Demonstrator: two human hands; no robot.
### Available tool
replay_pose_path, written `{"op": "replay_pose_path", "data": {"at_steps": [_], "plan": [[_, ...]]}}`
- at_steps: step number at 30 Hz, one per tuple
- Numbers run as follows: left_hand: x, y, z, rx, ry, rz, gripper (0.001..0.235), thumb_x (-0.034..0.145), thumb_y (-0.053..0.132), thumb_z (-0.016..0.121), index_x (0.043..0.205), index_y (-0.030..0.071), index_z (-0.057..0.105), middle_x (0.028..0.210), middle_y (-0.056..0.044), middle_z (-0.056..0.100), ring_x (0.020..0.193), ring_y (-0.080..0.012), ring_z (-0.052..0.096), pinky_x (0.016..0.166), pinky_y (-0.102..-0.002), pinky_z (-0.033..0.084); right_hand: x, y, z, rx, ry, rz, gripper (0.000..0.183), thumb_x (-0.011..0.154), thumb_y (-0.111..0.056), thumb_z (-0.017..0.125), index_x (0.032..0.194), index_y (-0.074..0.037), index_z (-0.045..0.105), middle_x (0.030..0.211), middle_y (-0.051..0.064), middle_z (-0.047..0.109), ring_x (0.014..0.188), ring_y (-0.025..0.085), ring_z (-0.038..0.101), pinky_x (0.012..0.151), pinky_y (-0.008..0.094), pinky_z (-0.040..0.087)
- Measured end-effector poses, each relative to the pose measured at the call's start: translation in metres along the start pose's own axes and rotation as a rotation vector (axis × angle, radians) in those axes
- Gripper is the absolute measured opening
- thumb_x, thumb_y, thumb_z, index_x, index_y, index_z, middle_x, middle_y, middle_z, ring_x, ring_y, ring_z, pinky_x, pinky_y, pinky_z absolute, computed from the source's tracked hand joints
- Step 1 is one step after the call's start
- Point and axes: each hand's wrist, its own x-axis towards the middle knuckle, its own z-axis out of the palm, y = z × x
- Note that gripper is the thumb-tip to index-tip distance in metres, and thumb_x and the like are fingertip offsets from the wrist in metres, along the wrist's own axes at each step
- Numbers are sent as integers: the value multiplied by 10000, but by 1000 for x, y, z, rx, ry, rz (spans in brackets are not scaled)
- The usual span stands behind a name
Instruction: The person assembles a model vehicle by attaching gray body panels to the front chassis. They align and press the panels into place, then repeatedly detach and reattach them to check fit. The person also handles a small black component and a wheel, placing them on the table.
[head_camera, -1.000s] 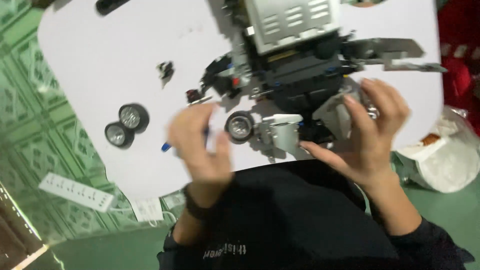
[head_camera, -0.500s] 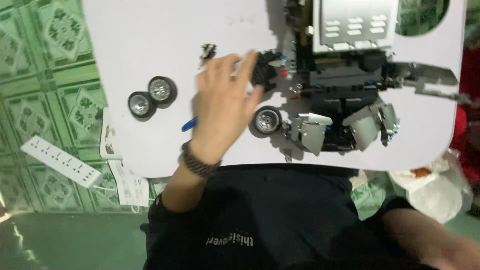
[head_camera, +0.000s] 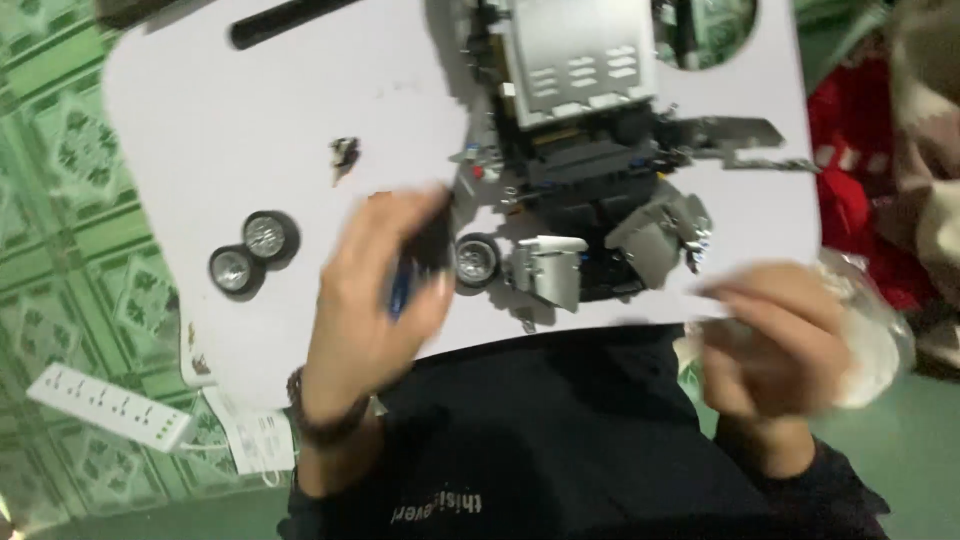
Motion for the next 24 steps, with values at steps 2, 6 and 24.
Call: {"op": "replay_pose_path", "data": {"at_steps": [2,6,24], "plan": [[-8,12,7,-457,-370,98,415,939,296,429,1237,24,526,1251,-164,527,1209,-300,531,1073,-441,430,3,-11,-1,303,-509,368,450,885,-151,680,1254,-12,462,1180,199,579,1004,277,643,869,339,570],[-11,32,43,-586,-698,94,500,963,427,411,1219,17,538,1181,-173,508,1112,-296,557,992,-375,419,21,-26,1,447,-627,501,582,792,-250,797,1220,-9,484,1067,189,657,898,294,678,822,368,573],[-13,17,72,194,-162,216,443,861,377,710,1223,146,597,1271,-103,511,1233,-338,441,999,-469,357,29,-29,12,225,-487,966,67,875,-76,643,875,-11,628,861,106,583,693,144,582,550,190,508]]}}
